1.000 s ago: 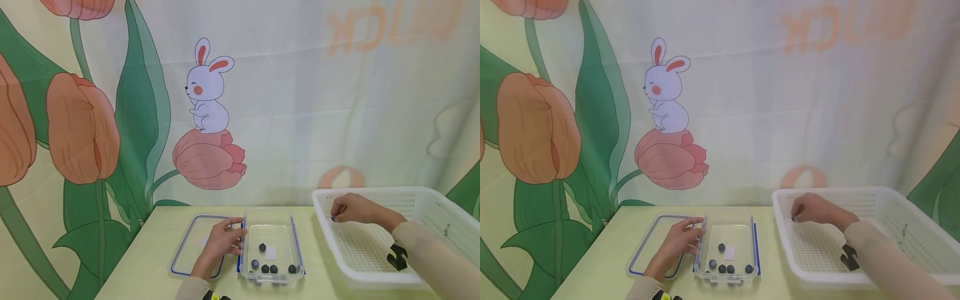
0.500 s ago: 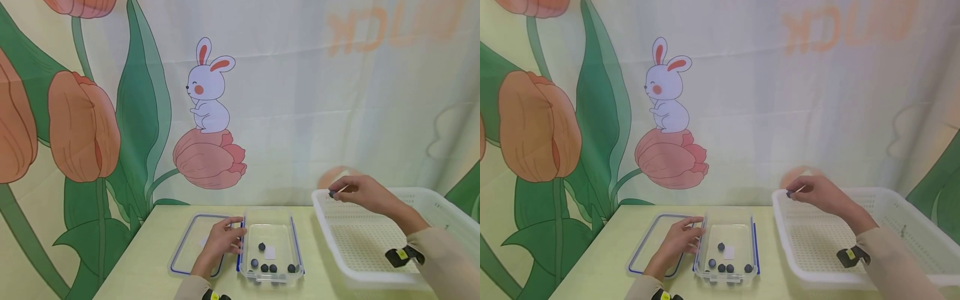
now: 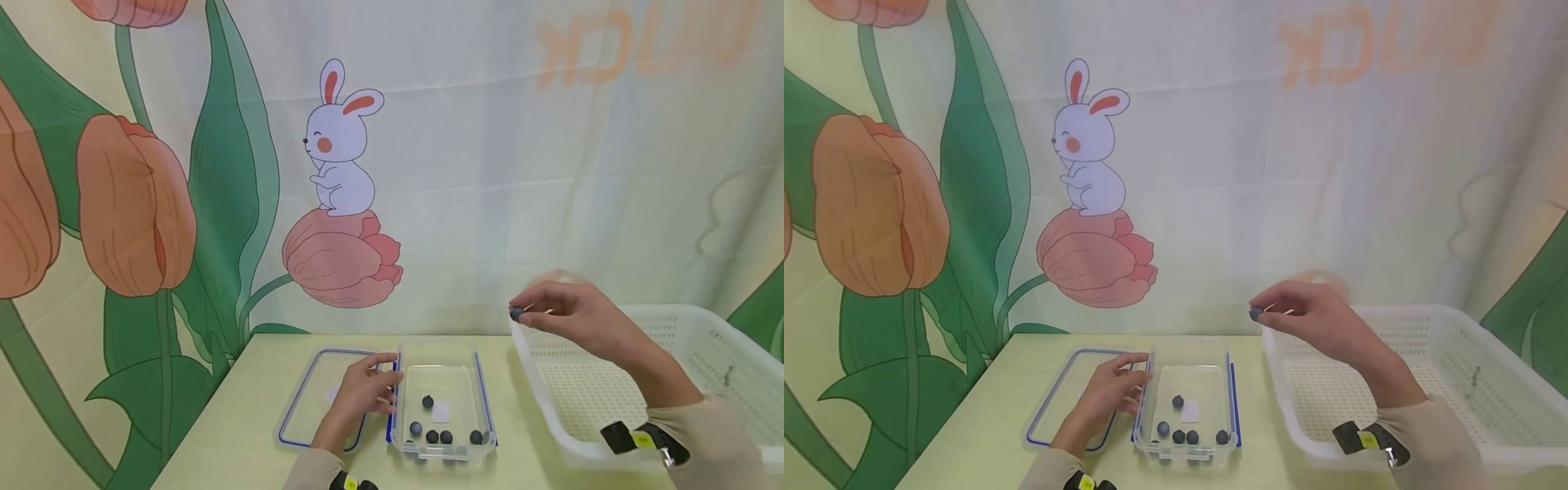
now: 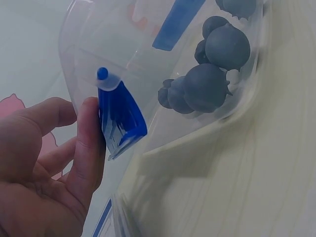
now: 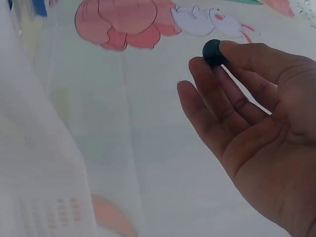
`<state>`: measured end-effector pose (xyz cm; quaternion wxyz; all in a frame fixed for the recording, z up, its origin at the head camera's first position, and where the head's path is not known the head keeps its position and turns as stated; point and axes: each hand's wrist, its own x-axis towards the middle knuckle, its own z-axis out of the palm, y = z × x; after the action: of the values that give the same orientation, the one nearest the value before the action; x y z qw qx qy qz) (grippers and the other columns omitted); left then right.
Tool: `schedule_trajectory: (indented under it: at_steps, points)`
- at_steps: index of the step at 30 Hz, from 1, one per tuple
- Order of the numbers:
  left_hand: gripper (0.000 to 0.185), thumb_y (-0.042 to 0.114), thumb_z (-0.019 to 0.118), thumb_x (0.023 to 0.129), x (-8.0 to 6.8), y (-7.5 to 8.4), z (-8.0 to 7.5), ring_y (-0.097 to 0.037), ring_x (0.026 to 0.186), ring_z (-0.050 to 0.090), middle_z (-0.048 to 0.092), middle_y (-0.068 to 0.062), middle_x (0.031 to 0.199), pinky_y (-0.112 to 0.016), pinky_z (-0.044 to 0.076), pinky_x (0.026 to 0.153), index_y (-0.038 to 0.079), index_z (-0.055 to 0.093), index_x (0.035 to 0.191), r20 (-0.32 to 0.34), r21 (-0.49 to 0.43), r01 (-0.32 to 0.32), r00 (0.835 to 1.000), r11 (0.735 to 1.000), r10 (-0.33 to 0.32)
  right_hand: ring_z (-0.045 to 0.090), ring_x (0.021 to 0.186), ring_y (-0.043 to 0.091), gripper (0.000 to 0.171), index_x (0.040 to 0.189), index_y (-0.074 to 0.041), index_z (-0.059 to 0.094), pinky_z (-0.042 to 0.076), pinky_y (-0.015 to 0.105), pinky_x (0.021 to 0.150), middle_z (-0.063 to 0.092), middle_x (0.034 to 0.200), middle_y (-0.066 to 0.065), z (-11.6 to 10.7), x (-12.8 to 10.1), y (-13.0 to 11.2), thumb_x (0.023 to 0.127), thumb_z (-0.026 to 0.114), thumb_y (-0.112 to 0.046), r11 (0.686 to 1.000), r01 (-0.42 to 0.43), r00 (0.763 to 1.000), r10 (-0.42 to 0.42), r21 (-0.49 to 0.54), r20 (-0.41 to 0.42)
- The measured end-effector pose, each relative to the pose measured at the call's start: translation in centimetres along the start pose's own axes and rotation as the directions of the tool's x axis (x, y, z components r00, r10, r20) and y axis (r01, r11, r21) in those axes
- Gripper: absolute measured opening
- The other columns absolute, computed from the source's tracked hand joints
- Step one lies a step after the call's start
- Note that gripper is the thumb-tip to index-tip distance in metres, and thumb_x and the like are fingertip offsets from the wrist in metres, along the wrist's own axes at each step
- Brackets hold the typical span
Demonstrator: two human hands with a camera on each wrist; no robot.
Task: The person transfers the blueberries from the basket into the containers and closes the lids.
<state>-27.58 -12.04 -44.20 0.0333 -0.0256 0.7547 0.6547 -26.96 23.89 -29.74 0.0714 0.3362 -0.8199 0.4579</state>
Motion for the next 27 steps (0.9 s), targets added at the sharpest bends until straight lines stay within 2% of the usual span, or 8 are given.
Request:
schedule_trajectory:
  at_steps: [5, 10, 17, 20, 27]
  points:
    - [0.046, 0.015, 0.077, 0.098, 0.1, 0.2, 0.2, -0.017, 0.067, 0.065, 0.065, -0.011, 0.092, -0.031, 0.064, 0.059, 0.007, 0.066, 0.141, 0.003, -0.002, -0.003, 1.000, 1.000, 0.003, 0.076, 0.096, 0.018, 0.021, 0.122, -0.011, 0.075, 0.062, 0.029, 0.085, 0.075, 0.112, 0.004, 2.0, -0.6, -1.2, 0.102, 0.073, -0.011, 0.999, -0.045, 0.999, 0.044, 0.023, 0.028]
    - [0.047, 0.017, 0.078, 0.097, 0.2, 0.3, 0.3, -0.017, 0.068, 0.065, 0.065, -0.011, 0.093, -0.030, 0.064, 0.060, 0.008, 0.066, 0.142, 0.007, 0.003, -0.004, 1.000, 1.000, 0.004, 0.076, 0.097, 0.019, 0.019, 0.121, -0.012, 0.075, 0.062, 0.031, 0.086, 0.075, 0.112, 0.003, 4.3, -1.2, -1.3, 0.101, 0.074, -0.015, 0.994, -0.084, 0.994, 0.079, 0.070, 0.081]
    - [0.048, 0.018, 0.077, 0.098, 0.0, 0.4, 0.3, -0.018, 0.069, 0.066, 0.066, -0.011, 0.092, -0.031, 0.064, 0.060, 0.008, 0.065, 0.143, -0.005, 0.027, 0.003, 1.000, 1.000, -0.003, 0.075, 0.094, 0.016, 0.017, 0.117, -0.011, 0.075, 0.062, 0.030, 0.085, 0.075, 0.110, 0.002, 7.8, -1.3, -0.5, 0.101, 0.075, -0.012, 0.993, -0.029, 0.987, 0.011, 0.112, 0.163]
    - [0.048, 0.019, 0.077, 0.098, -0.2, 0.5, 0.3, -0.019, 0.069, 0.066, 0.066, -0.011, 0.092, -0.031, 0.064, 0.061, 0.008, 0.064, 0.143, -0.016, 0.038, 0.007, 1.000, 0.999, -0.007, 0.074, 0.092, 0.014, 0.016, 0.117, -0.011, 0.075, 0.062, 0.029, 0.084, 0.075, 0.108, 0.001, 9.4, -1.2, -0.4, 0.101, 0.074, -0.009, 0.992, -0.029, 0.978, 0.002, 0.123, 0.209]
    - [0.048, 0.018, 0.077, 0.098, -0.3, 0.5, 0.3, -0.019, 0.070, 0.066, 0.066, -0.011, 0.093, -0.031, 0.064, 0.061, 0.007, 0.064, 0.143, -0.008, 0.020, 0.004, 1.000, 1.000, -0.004, 0.074, 0.088, 0.013, 0.015, 0.112, -0.011, 0.075, 0.061, 0.028, 0.079, 0.076, 0.102, -0.003, 12.3, -1.4, -0.1, 0.098, 0.074, -0.005, 0.989, -0.099, 0.947, 0.059, 0.113, 0.317]
